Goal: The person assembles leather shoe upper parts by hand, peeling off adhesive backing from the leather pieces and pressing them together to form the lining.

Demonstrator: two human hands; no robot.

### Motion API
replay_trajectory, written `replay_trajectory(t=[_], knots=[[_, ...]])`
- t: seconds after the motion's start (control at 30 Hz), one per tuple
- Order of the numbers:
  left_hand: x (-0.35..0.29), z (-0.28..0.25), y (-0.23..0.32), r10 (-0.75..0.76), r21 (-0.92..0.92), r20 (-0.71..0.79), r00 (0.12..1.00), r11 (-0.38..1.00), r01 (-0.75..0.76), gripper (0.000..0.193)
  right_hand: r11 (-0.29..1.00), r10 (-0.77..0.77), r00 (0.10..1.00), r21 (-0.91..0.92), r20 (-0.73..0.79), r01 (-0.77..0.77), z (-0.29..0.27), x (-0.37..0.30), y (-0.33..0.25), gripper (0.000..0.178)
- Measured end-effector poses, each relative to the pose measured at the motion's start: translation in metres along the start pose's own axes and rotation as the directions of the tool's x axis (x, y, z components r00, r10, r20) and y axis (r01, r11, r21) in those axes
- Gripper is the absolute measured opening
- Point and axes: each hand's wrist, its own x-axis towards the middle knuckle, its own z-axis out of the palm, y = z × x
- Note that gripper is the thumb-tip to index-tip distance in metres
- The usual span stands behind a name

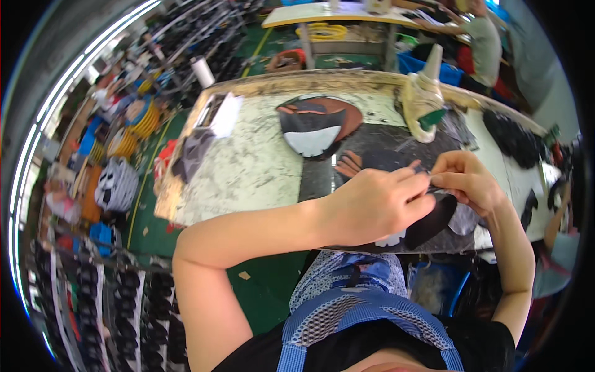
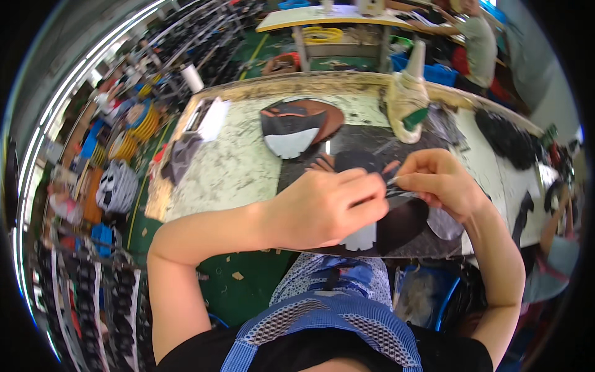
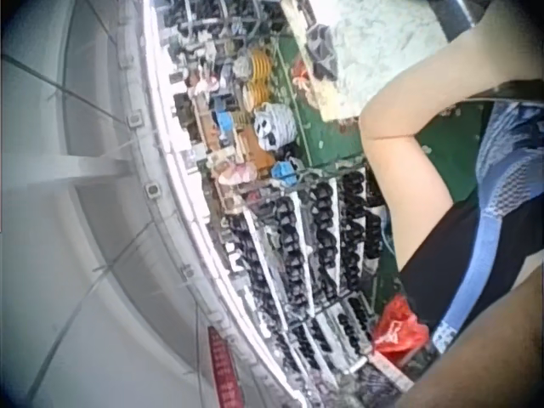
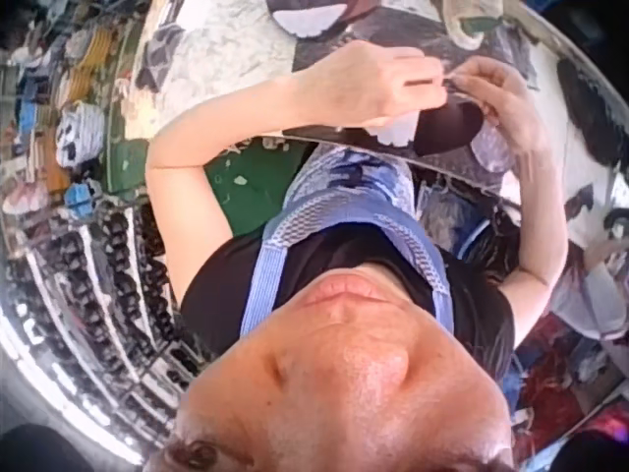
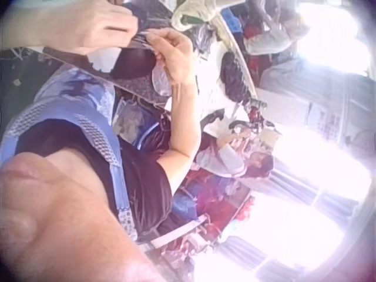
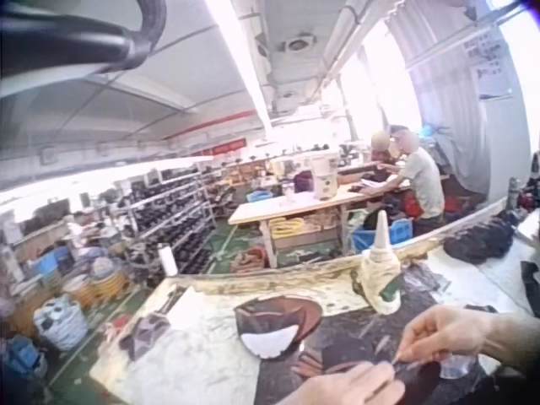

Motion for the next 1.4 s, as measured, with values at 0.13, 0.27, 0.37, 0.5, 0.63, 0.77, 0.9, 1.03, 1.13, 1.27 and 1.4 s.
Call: replay_trajectory(t=[0.13, 0.27, 0.37, 0.5, 0.63, 0.77, 0.9, 1.03, 1.13, 1.27, 1.4], knots=[[0.003, 0.011, 0.001, -0.148, 0.278, -0.013, 0.989, 0.949, 0.146, 0.013, 0.993, -0.06, 0.998, 0.095, -0.033, 0.063, 0.016, 0.009, -0.003, 0.008], [0.002, 0.026, 0.004, 0.205, 0.332, -0.007, 0.979, 0.924, -0.192, 0.011, 0.988, -0.15, 0.988, -0.024, 0.023, 0.151, 0.024, 0.006, 0.003, 0.002], [-0.001, 0.04, 0.007, 0.32, 0.309, 0.037, 0.947, 0.897, -0.316, 0.012, 0.96, -0.209, 0.966, -0.155, 0.153, 0.233, 0.04, -0.004, 0.009, 0.008], [-0.008, 0.044, 0.03, 0.472, 0.093, 0.005, 0.881, 0.877, -0.471, 0.016, 0.924, -0.175, 0.912, -0.258, 0.372, 0.283, 0.045, -0.022, 0.011, 0.005], [-0.005, 0.035, 0.058, 0.405, 0.022, -0.153, 0.901, 0.913, -0.407, 0.015, 0.999, 0.01, 0.947, -0.052, 0.322, 0.007, 0.009, -0.008, 0.05, 0.008], [0.0, 0.044, 0.044, 0.365, -0.048, -0.144, 0.92, 0.926, -0.374, 0.017, 0.976, 0.005, 0.89, 0.193, 0.455, -0.104, -0.002, -0.01, 0.026, 0.032], [0.006, 0.054, 0.038, 0.349, -0.031, -0.09, 0.933, 0.935, -0.353, 0.017, 0.987, -0.003, 0.824, -0.133, 0.567, 0.095, 0.02, -0.012, 0.005, 0.035], [0.015, 0.056, 0.05, 0.415, -0.14, -0.119, 0.902, 0.893, -0.429, 0.014, 0.886, -0.163, 0.803, -0.272, 0.573, 0.374, 0.035, -0.034, 0.042, 0.033], [0.003, 0.062, 0.06, 0.337, -0.284, -0.088, 0.937, 0.893, -0.348, 0.015, 0.92, -0.244, 0.869, -0.182, 0.43, 0.348, 0.052, -0.04, 0.053, 0.024], [0.004, 0.052, 0.066, 0.456, -0.171, -0.106, 0.884, 0.867, -0.468, 0.015, 0.982, -0.162, 0.965, -0.067, 0.205, 0.179, 0.051, -0.043, 0.074, 0.014], [-0.011, 0.042, 0.045, 0.491, 0.161, -0.139, 0.86, 0.868, -0.47, 0.011, 0.975, 0.034, 0.999, 0.216, 0.035, -0.04, 0.037, -0.068, 0.061, 0.02]])
